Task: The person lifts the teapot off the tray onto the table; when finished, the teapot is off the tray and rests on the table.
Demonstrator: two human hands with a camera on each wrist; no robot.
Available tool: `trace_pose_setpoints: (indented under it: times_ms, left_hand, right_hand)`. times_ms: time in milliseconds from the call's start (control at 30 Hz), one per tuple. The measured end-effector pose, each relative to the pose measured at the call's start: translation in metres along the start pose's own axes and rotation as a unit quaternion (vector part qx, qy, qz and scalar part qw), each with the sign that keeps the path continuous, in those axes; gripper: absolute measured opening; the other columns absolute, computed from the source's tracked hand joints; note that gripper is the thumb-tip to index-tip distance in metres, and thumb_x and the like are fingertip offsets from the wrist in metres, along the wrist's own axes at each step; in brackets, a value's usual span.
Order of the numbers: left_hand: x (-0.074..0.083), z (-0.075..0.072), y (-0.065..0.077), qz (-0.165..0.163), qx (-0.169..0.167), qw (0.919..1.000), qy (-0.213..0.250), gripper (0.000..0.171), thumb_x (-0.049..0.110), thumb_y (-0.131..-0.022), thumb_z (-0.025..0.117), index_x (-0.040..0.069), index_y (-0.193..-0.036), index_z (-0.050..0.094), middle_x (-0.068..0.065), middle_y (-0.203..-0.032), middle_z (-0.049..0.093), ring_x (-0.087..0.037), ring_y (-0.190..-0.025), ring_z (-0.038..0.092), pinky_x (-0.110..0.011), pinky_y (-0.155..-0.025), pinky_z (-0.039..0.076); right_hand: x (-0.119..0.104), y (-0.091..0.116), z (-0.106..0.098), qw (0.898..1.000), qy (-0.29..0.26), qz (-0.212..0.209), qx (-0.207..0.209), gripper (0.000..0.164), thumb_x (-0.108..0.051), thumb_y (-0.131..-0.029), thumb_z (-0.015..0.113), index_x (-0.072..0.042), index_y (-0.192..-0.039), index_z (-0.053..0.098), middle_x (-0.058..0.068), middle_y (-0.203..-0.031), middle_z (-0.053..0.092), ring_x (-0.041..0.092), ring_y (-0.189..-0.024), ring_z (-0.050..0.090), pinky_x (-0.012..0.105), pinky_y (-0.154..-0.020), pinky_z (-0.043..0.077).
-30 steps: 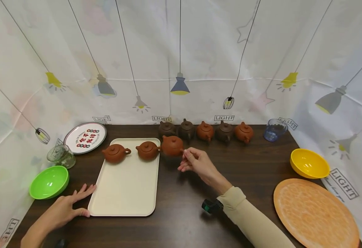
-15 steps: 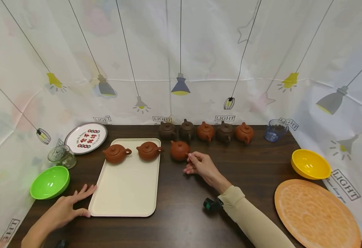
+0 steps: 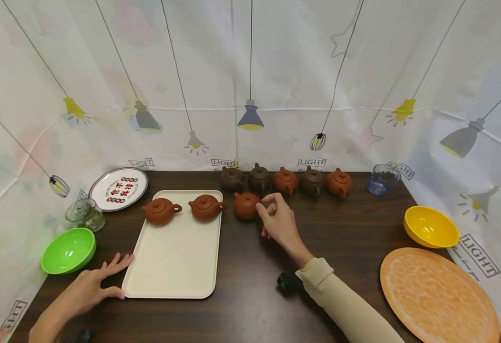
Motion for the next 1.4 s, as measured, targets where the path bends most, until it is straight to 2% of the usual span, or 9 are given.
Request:
trace_pose_setpoints:
  times_ms: [67,167,300,400,500,667,800,1033,1400]
  left_hand:
    - [-0.001,-0.001,0.0,-0.002,0.001,1.0,-0.001,0.09,0.04,-0.078,0.088,0.019,-0.159,0.054,-0.037,-0.154,0.05,-0.074,-0.122,0.058,-0.067,-0.102,0.055]
    - [-0.001,-0.002,0.0,-0.002,0.003,1.0,-0.003,0.091,0.039,-0.078,0.088,0.02,-0.16,0.053,-0.037,-0.154,0.05,-0.074,-0.121,0.058,-0.067,-0.101,0.055]
    - [-0.002,0.0,0.0,-0.007,0.0,1.0,0.001,0.091,0.04,-0.077,0.088,0.02,-0.16,0.054,-0.036,-0.155,0.05,-0.074,-0.123,0.057,-0.068,-0.102,0.054]
    - [-0.002,0.001,0.0,-0.009,-0.004,0.9999,0.004,0.091,0.04,-0.078,0.087,0.02,-0.16,0.054,-0.035,-0.156,0.05,-0.073,-0.124,0.057,-0.068,-0.104,0.054]
    - [-0.002,0.002,-0.001,-0.007,-0.004,1.0,0.005,0.09,0.04,-0.078,0.087,0.02,-0.16,0.053,-0.035,-0.156,0.05,-0.073,-0.124,0.057,-0.067,-0.104,0.054]
    - [0.0,0.0,-0.001,-0.008,-0.001,1.0,-0.001,0.091,0.04,-0.078,0.088,0.02,-0.16,0.053,-0.035,-0.156,0.049,-0.073,-0.124,0.057,-0.067,-0.103,0.054]
    - [-0.001,0.0,0.0,-0.009,0.0,1.0,-0.001,0.091,0.039,-0.078,0.088,0.02,-0.16,0.053,-0.035,-0.156,0.049,-0.073,-0.124,0.056,-0.067,-0.103,0.055]
    - [-0.003,0.002,0.0,-0.01,-0.003,0.9999,0.002,0.091,0.04,-0.078,0.087,0.02,-0.16,0.052,-0.035,-0.156,0.049,-0.072,-0.125,0.056,-0.067,-0.104,0.054]
    - [-0.004,0.003,0.0,-0.009,-0.007,0.9999,-0.01,0.093,0.042,-0.078,0.087,0.023,-0.162,0.051,-0.036,-0.156,0.048,-0.073,-0.124,0.058,-0.068,-0.103,0.054]
  right_hand:
    - [-0.016,0.001,0.013,0.999,-0.015,-0.024,-0.023,0.034,-0.028,-0.11,0.064,-0.007,-0.134,0.055,0.028,-0.085,0.068,0.024,-0.043,0.061,0.04,-0.04,0.053]
    - [-0.03,0.0,0.04,0.996,-0.036,-0.026,-0.083,0.039,-0.025,-0.111,0.061,-0.009,-0.146,0.051,0.031,-0.097,0.071,0.023,-0.044,0.06,0.039,-0.04,0.053]
    - [-0.034,-0.001,0.078,0.985,-0.051,0.005,-0.166,0.054,-0.024,-0.113,0.056,-0.013,-0.162,0.036,0.029,-0.107,0.075,0.017,-0.046,0.061,0.035,-0.045,0.054]
    - [-0.028,-0.001,0.1,0.976,-0.066,0.039,-0.203,0.063,-0.024,-0.114,0.054,-0.013,-0.168,0.024,0.027,-0.11,0.076,0.014,-0.047,0.061,0.032,-0.047,0.054]
    - [-0.019,-0.004,0.111,0.975,-0.078,0.065,-0.197,0.057,-0.025,-0.114,0.053,-0.009,-0.164,0.029,0.024,-0.1,0.077,0.014,-0.046,0.061,0.029,-0.046,0.052]
    - [-0.009,-0.005,0.123,0.971,-0.101,0.104,-0.189,0.037,-0.032,-0.114,0.055,-0.007,-0.141,0.048,0.013,-0.082,0.069,0.014,-0.047,0.06,0.026,-0.045,0.049]
    - [-0.003,-0.006,0.131,0.962,-0.133,0.13,-0.201,0.04,-0.037,-0.113,0.057,-0.005,-0.137,0.054,0.007,-0.078,0.066,0.013,-0.05,0.061,0.024,-0.046,0.05]
    - [0.006,-0.008,0.14,0.938,-0.22,0.177,-0.199,0.048,-0.036,-0.111,0.06,0.008,-0.128,0.066,0.003,-0.076,0.066,0.01,-0.057,0.065,0.021,-0.053,0.054]
    - [0.002,-0.002,0.132,0.938,-0.226,0.188,-0.184,0.043,-0.029,-0.109,0.063,0.012,-0.119,0.067,0.003,-0.073,0.067,0.01,-0.059,0.069,0.019,-0.055,0.056]
Point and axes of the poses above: each hand's wrist, its own y-axis away from the middle knuckle, its own z-axis out of the palm, x = y × z, the point moved 10 cm from there along -y, towards the middle knuckle
